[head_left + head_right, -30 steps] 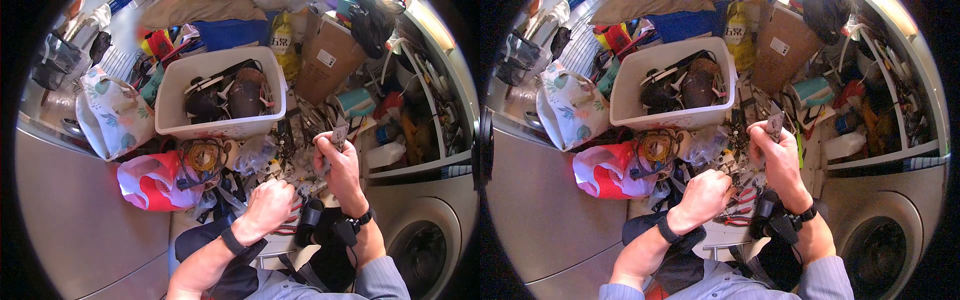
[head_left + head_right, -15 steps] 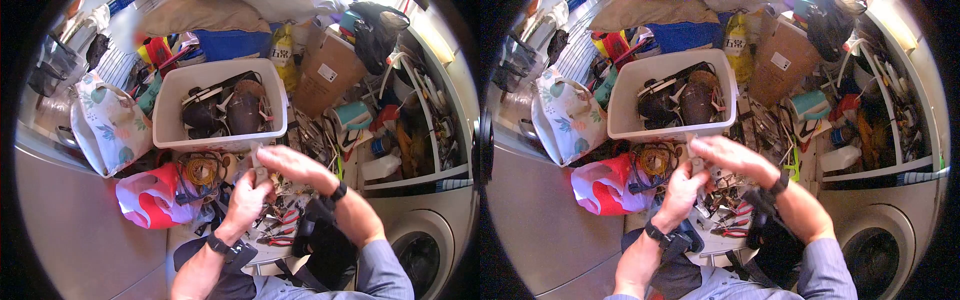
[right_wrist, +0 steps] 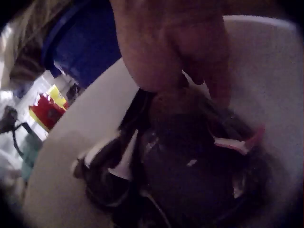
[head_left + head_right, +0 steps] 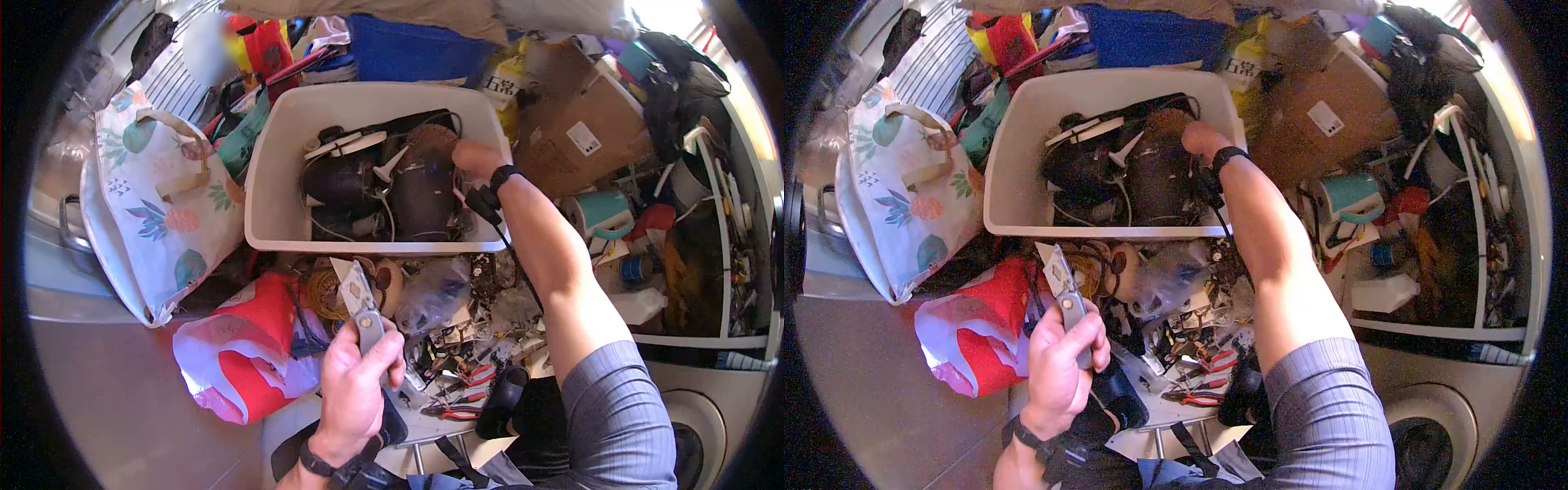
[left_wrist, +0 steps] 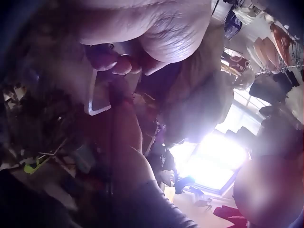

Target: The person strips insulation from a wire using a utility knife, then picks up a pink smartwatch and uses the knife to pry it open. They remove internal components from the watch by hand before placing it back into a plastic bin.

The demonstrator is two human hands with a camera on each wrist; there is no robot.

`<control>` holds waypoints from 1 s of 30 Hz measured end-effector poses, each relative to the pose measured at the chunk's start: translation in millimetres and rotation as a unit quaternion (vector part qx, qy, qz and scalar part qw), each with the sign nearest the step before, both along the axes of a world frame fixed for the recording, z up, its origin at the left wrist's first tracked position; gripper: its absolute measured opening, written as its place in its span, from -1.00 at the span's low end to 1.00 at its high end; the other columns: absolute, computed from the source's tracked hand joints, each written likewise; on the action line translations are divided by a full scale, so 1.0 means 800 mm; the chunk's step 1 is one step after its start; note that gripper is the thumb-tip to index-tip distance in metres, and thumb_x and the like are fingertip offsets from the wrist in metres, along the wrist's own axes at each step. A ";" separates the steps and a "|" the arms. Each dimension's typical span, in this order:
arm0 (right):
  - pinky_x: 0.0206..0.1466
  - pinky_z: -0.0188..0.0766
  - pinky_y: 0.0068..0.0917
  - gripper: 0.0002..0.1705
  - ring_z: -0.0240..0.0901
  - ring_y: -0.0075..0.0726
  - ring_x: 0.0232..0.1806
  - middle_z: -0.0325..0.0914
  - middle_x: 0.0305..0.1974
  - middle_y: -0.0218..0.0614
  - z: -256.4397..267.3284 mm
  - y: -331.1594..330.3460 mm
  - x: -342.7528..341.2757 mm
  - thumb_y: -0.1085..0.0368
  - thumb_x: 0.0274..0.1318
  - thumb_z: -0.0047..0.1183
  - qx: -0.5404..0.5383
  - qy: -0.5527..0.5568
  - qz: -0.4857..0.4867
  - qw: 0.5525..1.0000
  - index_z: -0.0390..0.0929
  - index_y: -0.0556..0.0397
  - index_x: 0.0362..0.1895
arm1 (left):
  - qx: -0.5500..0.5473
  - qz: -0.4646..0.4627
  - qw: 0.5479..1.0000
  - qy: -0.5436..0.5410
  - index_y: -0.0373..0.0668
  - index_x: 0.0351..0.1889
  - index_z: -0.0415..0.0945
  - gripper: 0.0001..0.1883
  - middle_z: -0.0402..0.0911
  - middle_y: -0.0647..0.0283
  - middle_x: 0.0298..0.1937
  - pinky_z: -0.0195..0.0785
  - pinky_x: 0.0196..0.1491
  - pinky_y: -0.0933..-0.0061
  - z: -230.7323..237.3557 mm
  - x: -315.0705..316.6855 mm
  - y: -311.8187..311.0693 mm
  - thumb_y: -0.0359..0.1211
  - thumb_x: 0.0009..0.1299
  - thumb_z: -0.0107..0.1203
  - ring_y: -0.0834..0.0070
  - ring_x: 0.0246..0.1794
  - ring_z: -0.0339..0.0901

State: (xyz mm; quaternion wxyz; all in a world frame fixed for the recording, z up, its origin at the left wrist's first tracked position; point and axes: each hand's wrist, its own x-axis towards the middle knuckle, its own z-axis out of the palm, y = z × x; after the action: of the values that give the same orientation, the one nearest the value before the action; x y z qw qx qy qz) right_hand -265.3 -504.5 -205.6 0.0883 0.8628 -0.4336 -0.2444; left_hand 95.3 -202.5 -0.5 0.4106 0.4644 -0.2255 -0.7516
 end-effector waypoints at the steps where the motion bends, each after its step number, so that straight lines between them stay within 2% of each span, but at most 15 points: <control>1: -0.01 0.62 -0.17 -0.77 0.68 0.10 -0.17 0.72 -0.34 -0.02 -0.023 -0.005 -0.003 0.26 -0.29 0.45 -0.002 0.010 0.010 1.000 0.76 0.13 -0.49 | 0.012 -0.005 1.000 0.004 -0.21 -0.04 0.44 -0.83 0.50 0.27 -0.39 0.30 -0.46 0.51 0.001 0.003 0.000 -0.42 0.50 0.16 0.52 -0.54 0.44; 3: -0.05 0.63 -0.15 -0.73 0.70 0.09 -0.16 0.73 -0.32 -0.03 -0.083 -0.044 -0.022 0.27 -0.32 0.46 0.116 0.040 0.016 0.992 0.78 0.14 -0.44 | 0.030 -0.007 0.999 0.008 -0.22 -0.05 0.44 -0.83 0.51 0.26 -0.39 0.31 -0.46 0.51 0.002 0.009 -0.003 -0.44 0.48 0.17 0.52 -0.53 0.44; 5: 0.02 0.59 0.04 -0.69 0.66 0.32 -0.04 0.67 -0.06 0.20 -0.061 -0.025 -0.004 0.32 -0.04 0.07 0.159 -0.113 -0.144 0.970 0.78 0.16 -0.25 | 0.044 -0.023 0.999 0.006 -0.24 -0.05 0.45 -0.82 0.53 0.26 -0.38 0.33 -0.44 0.51 0.004 0.013 -0.004 -0.46 0.47 0.19 0.51 -0.52 0.46; 6: 0.02 0.59 0.04 -0.69 0.66 0.32 -0.04 0.67 -0.06 0.20 -0.074 -0.025 -0.009 0.32 -0.04 0.07 0.162 -0.111 -0.145 0.970 0.78 0.16 -0.25 | 0.045 -0.026 0.999 0.014 -0.24 -0.05 0.45 -0.82 0.53 0.26 -0.37 0.34 -0.44 0.51 0.003 0.014 -0.004 -0.46 0.47 0.20 0.52 -0.50 0.47; 8: -0.11 0.65 -0.07 -0.79 0.71 0.13 -0.18 0.75 -0.27 -0.06 -0.106 -0.027 -0.024 0.32 -0.25 0.43 0.123 -0.118 -0.303 0.938 0.78 0.13 -0.43 | 0.043 -0.030 0.999 0.014 -0.24 -0.05 0.45 -0.82 0.53 0.26 -0.37 0.34 -0.43 0.51 0.004 0.012 -0.006 -0.46 0.47 0.20 0.52 -0.49 0.47; 9: -0.11 0.65 -0.07 -0.79 0.71 0.13 -0.18 0.75 -0.27 -0.06 -0.087 -0.018 -0.016 0.32 -0.25 0.43 0.124 -0.116 -0.304 0.937 0.78 0.13 -0.43 | 0.039 -0.033 0.999 0.010 -0.24 -0.05 0.45 -0.81 0.53 0.26 -0.36 0.34 -0.43 0.52 0.006 0.011 -0.005 -0.46 0.47 0.20 0.52 -0.48 0.48; 11: 0.08 0.58 0.10 -0.68 0.65 0.28 0.04 0.68 -0.03 0.20 -0.027 0.010 0.015 0.32 0.04 0.02 0.122 -0.133 -0.262 0.948 0.76 0.21 -0.23 | 0.036 -0.039 0.999 0.012 -0.24 -0.05 0.45 -0.81 0.53 0.27 -0.36 0.34 -0.43 0.52 0.007 0.009 -0.003 -0.46 0.46 0.20 0.52 -0.47 0.48; 14: 0.10 0.56 0.11 -0.67 0.63 0.33 0.05 0.66 -0.04 0.26 -0.033 0.039 0.036 0.33 0.10 0.01 0.047 -0.200 -0.357 0.911 0.72 0.24 -0.13 | 0.032 -0.042 0.999 0.013 -0.24 -0.05 0.46 -0.82 0.53 0.27 -0.35 0.35 -0.42 0.52 0.011 0.009 0.006 -0.46 0.46 0.21 0.53 -0.47 0.49; 18: 0.13 0.49 0.08 -0.65 0.58 0.34 0.07 0.64 -0.04 0.26 0.008 0.072 0.041 0.33 0.11 0.08 0.035 -0.246 -0.362 0.899 0.58 0.22 -0.02 | 0.015 -0.028 0.999 0.004 -0.23 -0.08 0.48 -0.82 0.52 0.32 -0.40 0.30 -0.49 0.53 0.015 0.004 0.018 -0.47 0.44 0.23 0.57 -0.54 0.44; 21: 0.15 0.48 0.04 -0.62 0.56 0.35 0.09 0.62 -0.02 0.26 0.073 0.102 0.039 0.34 0.12 0.07 -0.024 -0.348 -0.306 0.886 0.54 0.24 0.02 | 0.017 -0.036 0.999 -0.017 -0.22 -0.08 0.49 -0.82 0.49 0.38 -0.47 0.21 -0.59 0.56 0.024 0.001 0.025 -0.47 0.43 0.25 0.63 -0.63 0.37; 23: 0.15 0.47 -0.01 -0.53 0.54 0.40 0.06 0.61 -0.05 0.29 0.129 0.127 0.036 0.34 0.10 0.12 -0.056 -0.479 -0.264 0.835 0.51 0.26 0.11 | -0.007 -0.028 0.999 -0.019 -0.22 -0.09 0.53 -0.84 0.46 0.43 -0.54 0.13 -0.66 0.58 0.023 -0.009 0.024 -0.46 0.43 0.25 0.68 -0.71 0.30; 24: 0.09 0.52 -0.12 -0.46 0.62 0.18 -0.04 0.66 -0.08 0.15 0.146 0.145 0.036 0.35 0.11 0.17 -0.090 -0.505 -0.257 0.819 0.47 0.29 0.20 | -0.007 -0.022 1.000 -0.018 -0.22 -0.11 0.55 -0.86 0.46 0.42 -0.55 0.13 -0.67 0.58 0.025 -0.009 0.025 -0.45 0.43 0.25 0.68 -0.73 0.29; 25: 0.09 0.52 -0.12 -0.46 0.62 0.18 -0.04 0.66 -0.08 0.15 0.168 0.171 0.041 0.35 0.11 0.17 -0.096 -0.508 -0.255 0.817 0.47 0.29 0.20 | -0.009 -0.016 1.000 -0.018 -0.22 -0.12 0.57 -0.87 0.46 0.42 -0.56 0.13 -0.67 0.58 0.025 -0.008 0.027 -0.43 0.44 0.25 0.69 -0.74 0.28; 27: 0.03 0.55 -0.29 -0.49 0.63 -0.19 -0.10 0.67 -0.10 -0.06 0.218 0.235 0.054 0.36 0.16 0.18 0.053 -0.723 -0.323 0.608 0.47 0.30 0.20 | -0.062 -0.001 0.998 0.003 -0.22 -0.06 0.59 -0.83 0.59 0.33 -0.49 0.22 -0.64 0.57 0.002 -0.010 0.027 -0.38 0.47 0.24 0.62 -0.71 0.41; 30: 0.03 0.60 -0.37 -0.62 0.62 -0.38 -0.15 0.66 -0.07 -0.17 0.251 0.325 0.076 0.44 0.26 0.12 0.112 -0.829 -0.291 0.464 0.47 0.26 0.14 | -0.052 0.017 0.998 -0.001 -0.25 0.20 0.45 -0.63 0.71 0.11 -0.15 0.55 -0.49 0.51 0.002 -0.020 0.026 -0.32 0.52 0.19 0.42 -0.37 0.73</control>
State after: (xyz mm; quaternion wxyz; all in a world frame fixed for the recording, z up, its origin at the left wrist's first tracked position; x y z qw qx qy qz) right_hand -204.1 -244.2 -5.1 -0.4862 0.4869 -0.4983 0.5275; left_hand 79.6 -181.3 1.3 0.4466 0.4471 -0.2570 -0.7312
